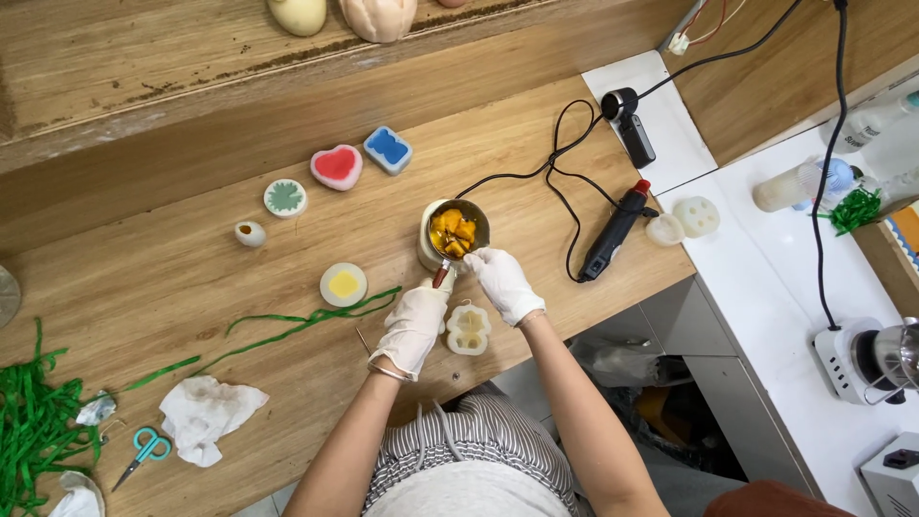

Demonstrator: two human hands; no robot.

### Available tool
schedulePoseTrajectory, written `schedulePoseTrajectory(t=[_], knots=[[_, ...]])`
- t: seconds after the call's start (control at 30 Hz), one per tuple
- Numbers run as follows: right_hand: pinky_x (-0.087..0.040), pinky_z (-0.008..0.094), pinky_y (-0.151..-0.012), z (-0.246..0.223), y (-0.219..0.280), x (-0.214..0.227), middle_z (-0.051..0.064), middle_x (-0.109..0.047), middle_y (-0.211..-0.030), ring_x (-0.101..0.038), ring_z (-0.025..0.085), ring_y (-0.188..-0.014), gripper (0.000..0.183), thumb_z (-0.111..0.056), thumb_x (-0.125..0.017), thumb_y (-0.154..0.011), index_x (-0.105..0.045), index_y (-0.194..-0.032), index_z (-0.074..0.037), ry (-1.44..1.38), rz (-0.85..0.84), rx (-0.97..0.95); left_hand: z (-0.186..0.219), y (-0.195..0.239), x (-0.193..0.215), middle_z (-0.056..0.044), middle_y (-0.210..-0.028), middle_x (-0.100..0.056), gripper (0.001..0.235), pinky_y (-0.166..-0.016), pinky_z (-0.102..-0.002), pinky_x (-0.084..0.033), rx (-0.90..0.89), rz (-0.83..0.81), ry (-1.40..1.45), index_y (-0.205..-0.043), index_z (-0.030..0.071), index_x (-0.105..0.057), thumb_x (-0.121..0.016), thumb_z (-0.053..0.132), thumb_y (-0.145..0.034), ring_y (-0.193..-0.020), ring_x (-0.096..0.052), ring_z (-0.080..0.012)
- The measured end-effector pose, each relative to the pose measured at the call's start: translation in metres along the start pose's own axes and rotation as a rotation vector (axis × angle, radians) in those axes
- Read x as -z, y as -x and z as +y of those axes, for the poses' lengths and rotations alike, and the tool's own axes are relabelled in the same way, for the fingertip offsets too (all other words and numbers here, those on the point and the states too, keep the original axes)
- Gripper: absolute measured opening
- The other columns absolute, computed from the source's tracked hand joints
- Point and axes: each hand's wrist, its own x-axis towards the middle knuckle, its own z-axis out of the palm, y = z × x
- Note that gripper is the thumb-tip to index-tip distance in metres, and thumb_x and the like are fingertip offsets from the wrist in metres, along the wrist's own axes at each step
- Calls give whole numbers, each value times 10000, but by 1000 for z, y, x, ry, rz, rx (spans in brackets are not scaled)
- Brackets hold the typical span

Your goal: The person stirs yellow wax in a small pot on a hot plate, then removes a green flower-shaped item, a red heart, and a blue bear from silicone molds using a small tool and hands. The finished items are placed on the table.

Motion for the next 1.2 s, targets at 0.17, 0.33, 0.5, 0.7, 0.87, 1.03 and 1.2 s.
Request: schedulePoseTrajectory(t=[0.17, 0.33, 0.5, 0.7, 0.87, 1.03, 1.2], knots=[[-536, 458, -764, -20, 18, 11, 195, -733, -890, -693, 378, -856, 338, -347, -529, -1006, -724, -1008, -71, 533, 309, 20, -3, 0, -1, -71, -698, -709, 657, -755, -426, -524, -10, 9, -14, -1067, 169, -690, -338, 712, -949, -707, -722, -261], [-555, 483, -663, -30, 29, 14, 151, -737, -786, -721, 352, -752, 225, -257, -560, -975, -711, -923, -98, 1001, 225, 5, -7, -9, -7, -84, -712, -720, 658, -771, -433, -523, -13, 9, -45, -1079, 171, -693, -335, 710, -960, -724, -719, -268], [-567, 458, -669, -51, 33, -3, 146, -739, -826, -727, 332, -808, 154, -166, -620, -839, -762, -829, -108, 1122, 36, 143, -15, -30, -20, -83, -822, -721, 626, -735, -401, -522, -5, 71, -48, -1106, 178, -676, -411, 724, -953, -711, -693, -223], [-560, 442, -633, -44, 7, -1, 151, -731, -789, -724, 334, -752, 169, -173, -608, -870, -755, -829, -100, 1004, 83, 198, -10, -14, -12, -47, -759, -713, 568, -651, -364, -530, 15, 17, 167, -1006, 144, -697, -455, 655, -959, -622, -680, -191], [-526, 467, -553, -33, 4, 16, 126, -712, -689, -704, 331, -664, 130, -121, -598, -873, -717, -878, -67, 1079, 282, 335, -5, -5, 2, -22, -700, -691, 608, -682, -365, -511, -45, -6, 154, -913, 131, -708, -418, 663, -959, -623, -663, -182], [-534, 449, -573, -55, 13, 13, 116, -717, -744, -714, 317, -724, 117, -117, -624, -770, -738, -755, -101, 1204, 120, 328, 0, -2, 8, -26, -695, -674, 644, -730, -368, -504, -57, -59, 264, -846, 109, -690, -417, 681, -958, -676, -653, -199], [-552, 444, -596, -64, -18, -4, 118, -743, -790, -734, 317, -759, 132, -124, -653, -830, -784, -839, -131, 1259, 37, 305, -31, -80, -32, -31, -731, -742, 369, -769, -438, -527, 27, -65, -103, -810, 128, -748, -557, 440, -855, -781, -704, -268]])
